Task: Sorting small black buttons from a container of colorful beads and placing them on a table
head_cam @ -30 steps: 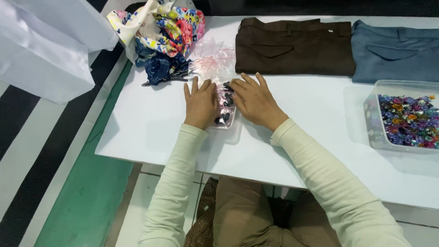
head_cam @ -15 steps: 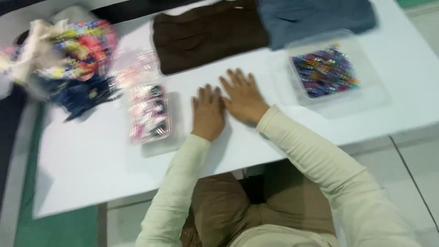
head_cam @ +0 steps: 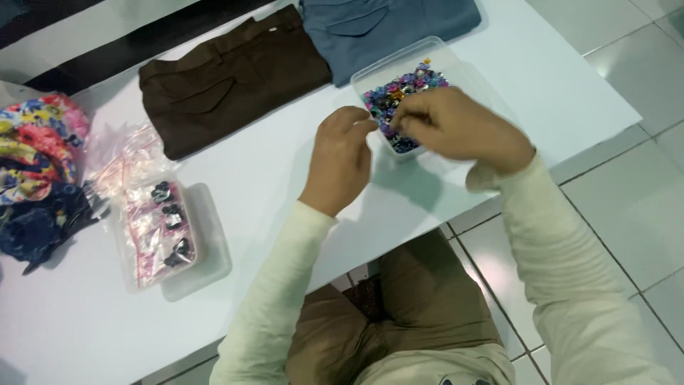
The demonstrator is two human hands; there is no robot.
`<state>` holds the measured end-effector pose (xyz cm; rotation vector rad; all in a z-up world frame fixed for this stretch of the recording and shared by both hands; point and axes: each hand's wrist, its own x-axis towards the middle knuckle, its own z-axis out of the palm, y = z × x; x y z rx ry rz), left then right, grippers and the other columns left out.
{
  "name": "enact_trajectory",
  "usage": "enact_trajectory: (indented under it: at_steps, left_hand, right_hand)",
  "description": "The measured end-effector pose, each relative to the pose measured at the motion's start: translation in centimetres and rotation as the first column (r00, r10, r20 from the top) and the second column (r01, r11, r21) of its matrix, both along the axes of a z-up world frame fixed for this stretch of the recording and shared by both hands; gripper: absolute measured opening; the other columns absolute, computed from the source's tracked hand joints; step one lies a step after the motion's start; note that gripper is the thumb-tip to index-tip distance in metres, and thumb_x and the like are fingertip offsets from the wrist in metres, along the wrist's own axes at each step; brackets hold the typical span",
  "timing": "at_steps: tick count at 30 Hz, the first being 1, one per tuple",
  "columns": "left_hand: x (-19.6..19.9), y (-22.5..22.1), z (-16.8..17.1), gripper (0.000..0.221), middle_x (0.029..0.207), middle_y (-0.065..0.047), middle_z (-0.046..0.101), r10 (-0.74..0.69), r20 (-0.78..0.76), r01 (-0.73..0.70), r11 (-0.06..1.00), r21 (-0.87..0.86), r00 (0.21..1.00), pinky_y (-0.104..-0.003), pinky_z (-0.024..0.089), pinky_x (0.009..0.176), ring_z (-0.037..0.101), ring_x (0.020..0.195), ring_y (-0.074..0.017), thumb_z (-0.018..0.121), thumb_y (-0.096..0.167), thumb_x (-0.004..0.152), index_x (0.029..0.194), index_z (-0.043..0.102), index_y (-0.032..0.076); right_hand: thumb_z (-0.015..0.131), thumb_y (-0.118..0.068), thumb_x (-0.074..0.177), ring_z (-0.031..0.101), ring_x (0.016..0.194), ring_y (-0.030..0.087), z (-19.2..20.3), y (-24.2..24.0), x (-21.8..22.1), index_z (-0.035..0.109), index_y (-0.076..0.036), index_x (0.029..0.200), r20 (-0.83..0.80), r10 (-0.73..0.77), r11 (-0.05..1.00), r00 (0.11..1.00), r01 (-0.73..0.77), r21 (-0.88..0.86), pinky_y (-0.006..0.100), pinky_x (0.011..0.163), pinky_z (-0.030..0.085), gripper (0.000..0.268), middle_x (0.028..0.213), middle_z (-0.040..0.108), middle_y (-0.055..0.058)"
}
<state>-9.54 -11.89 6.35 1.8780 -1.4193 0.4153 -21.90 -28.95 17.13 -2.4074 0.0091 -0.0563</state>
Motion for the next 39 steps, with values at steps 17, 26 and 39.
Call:
enact_trajectory:
  at_steps: [17, 26, 39]
  left_hand:
    - [2.9, -10.2, -1.3, 0.015, 0.073, -0.019, 0.072, 0.137, 0.154, -0.205, 0.719, 0.664, 0.979, -0.072, 0.021, 0.114, 0.069, 0.092, -0.0393, 0.066, 0.006, 0.082, 0.083, 0.081, 0.005]
    - [3.5, -12.2, -0.4, 0.018, 0.074, -0.011, 0.069, 0.175, 0.337, -0.31, 0.861, 0.403, 0.925, -0.053, 0.042, 0.095, 0.067, 0.08, -0.0293, 0.077, 0.004, 0.077, 0.093, 0.082, 0.009]
    - [3.0, -11.6, -0.1, 0.012, 0.066, -0.009, 0.07, 0.082, 0.208, -0.201, 0.73, 0.653, 0.975, -0.045, 0.045, 0.08, 0.067, 0.071, -0.0324, 0.073, 0.005, 0.077, 0.082, 0.081, 0.012]
  right_hand:
    - [0.045, -0.004, 0.095, 0.07, 0.1, 0.044, -6.6, -6.8, 3.1, 0.071, 0.0, 0.125, -0.052, -0.236, 0.966, 0.97, 0.241, 0.096, 0.052, 0.08, 0.055, 0.04, 0.109, 0.073, 0.026]
    - [0.038, 0.014, 0.089, 0.07, 0.094, 0.039, -8.3, -7.6, 2.7, 0.063, 0.01, 0.129, 0.387, -0.348, 0.921, 0.854, 0.234, 0.311, 0.046, 0.073, 0.055, 0.047, 0.11, 0.065, 0.028]
    - [0.044, 0.012, 0.09, 0.07, 0.088, 0.039, -7.4, -7.4, 2.7, 0.067, 0.01, 0.12, 0.344, -0.318, 0.934, 0.884, 0.229, 0.273, 0.044, 0.069, 0.055, 0.038, 0.094, 0.064, 0.023]
